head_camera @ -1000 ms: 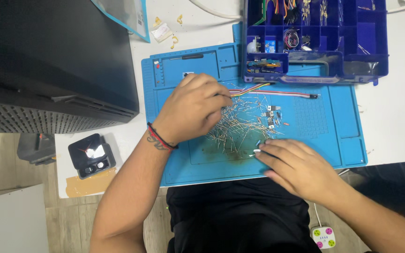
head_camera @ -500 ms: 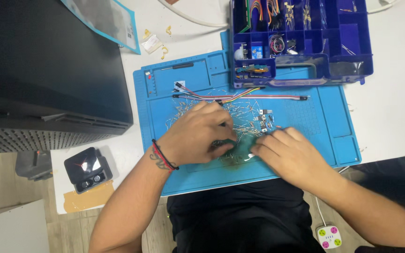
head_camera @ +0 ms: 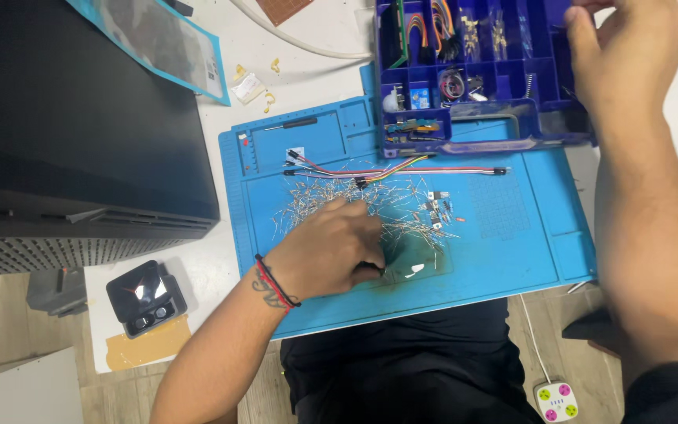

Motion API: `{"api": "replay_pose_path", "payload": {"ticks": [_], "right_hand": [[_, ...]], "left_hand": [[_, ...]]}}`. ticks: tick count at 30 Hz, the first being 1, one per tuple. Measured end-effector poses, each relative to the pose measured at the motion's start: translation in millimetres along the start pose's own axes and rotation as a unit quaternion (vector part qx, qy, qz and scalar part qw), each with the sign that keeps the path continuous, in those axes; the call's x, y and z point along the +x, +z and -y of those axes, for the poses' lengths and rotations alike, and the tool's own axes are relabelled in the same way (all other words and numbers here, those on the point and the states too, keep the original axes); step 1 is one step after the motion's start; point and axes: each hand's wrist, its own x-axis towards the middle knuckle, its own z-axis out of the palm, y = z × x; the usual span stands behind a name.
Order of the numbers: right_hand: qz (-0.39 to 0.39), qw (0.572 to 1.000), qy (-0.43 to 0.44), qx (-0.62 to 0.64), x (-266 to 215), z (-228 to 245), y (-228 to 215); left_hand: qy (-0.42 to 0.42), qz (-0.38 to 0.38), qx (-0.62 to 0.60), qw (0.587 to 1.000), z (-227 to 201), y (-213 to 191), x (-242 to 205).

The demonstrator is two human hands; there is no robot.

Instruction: The person sits at a workbench and repeatedly picks up small wires from a pile on a blue mat. They twist the wire ends together by hand and then place the prepared wires into a blue compartmentalized storage box.

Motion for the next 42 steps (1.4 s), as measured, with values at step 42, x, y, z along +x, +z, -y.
{"api": "replay_pose_path", "payload": {"ticks": [42], "right_hand": [[-0.007, 0.847, -0.463, 0.262, -23.5, 150.5, -58.9]], "left_hand": [[0.013, -0.057, 0.115, 0.992, -5.8, -2.9, 1.4]]}}
